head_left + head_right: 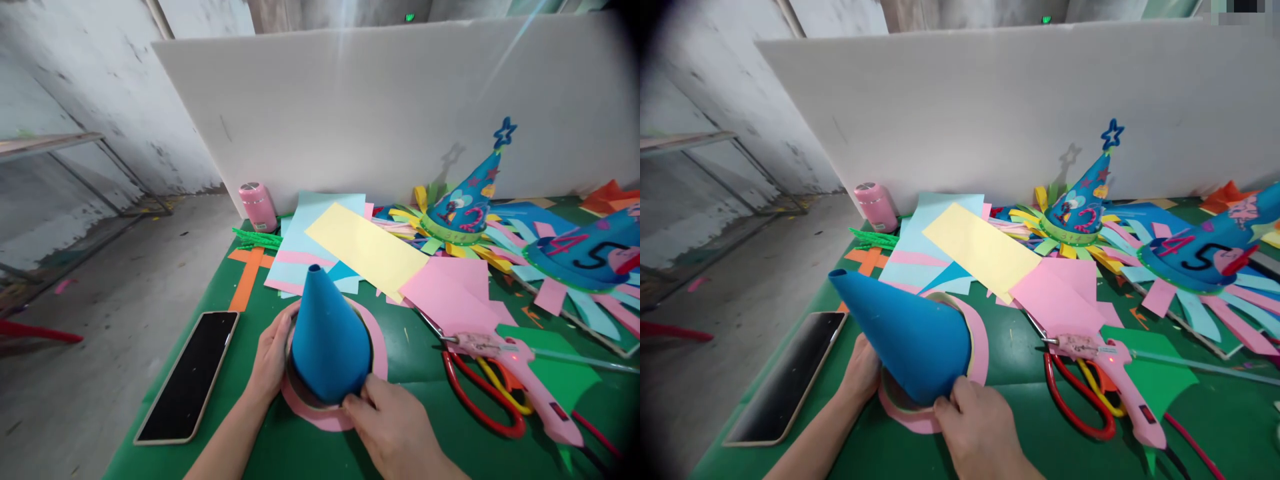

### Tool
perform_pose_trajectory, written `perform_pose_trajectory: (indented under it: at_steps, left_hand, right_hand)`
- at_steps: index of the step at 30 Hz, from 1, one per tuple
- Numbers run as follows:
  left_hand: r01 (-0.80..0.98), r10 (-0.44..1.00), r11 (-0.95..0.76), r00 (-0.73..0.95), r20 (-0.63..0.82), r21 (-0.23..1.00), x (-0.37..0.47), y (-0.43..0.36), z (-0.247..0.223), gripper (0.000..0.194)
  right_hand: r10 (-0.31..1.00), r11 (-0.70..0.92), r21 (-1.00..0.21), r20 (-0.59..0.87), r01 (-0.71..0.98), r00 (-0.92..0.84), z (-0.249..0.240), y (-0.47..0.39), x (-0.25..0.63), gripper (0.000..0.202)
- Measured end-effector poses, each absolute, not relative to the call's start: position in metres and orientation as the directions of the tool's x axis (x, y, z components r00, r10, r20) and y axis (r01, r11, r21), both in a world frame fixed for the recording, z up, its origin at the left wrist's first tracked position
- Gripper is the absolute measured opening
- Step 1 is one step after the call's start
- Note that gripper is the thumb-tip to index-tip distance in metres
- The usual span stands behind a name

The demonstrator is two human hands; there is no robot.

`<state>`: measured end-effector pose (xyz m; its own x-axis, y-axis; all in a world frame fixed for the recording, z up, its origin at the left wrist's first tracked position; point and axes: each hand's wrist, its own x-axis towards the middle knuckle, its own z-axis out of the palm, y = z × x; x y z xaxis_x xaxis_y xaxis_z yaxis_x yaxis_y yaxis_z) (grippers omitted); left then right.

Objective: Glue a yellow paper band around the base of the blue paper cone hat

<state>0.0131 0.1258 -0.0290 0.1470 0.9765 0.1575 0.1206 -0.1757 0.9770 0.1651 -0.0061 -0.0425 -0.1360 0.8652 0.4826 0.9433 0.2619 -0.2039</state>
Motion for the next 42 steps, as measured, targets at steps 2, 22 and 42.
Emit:
perform_pose_trajectory:
  at_steps: [2,22,42]
  left_hand:
    - [0.101,0.977,-0.147,0.169,0.128,0.984,0.013,0.126,-0.031,0.033]
    - [0.081,0.949,-0.206,0.259,0.179,0.975,0.013,0.125,-0.038,0.037]
    - [0.172,0.922,-0.324,0.278,0.270,0.930,0.019,0.129,-0.039,0.038]
  right_hand:
    - [0.882,0.257,-0.228,0.452,0.939,-0.132,-0.039,-0.008,0.165,0.018]
    - [0.928,0.251,-0.289,0.344,0.924,-0.145,-0.032,-0.015,0.166,0.022]
    - [0.922,0.258,-0.281,0.357,0.924,-0.149,-0.031,-0.016,0.166,0.023]
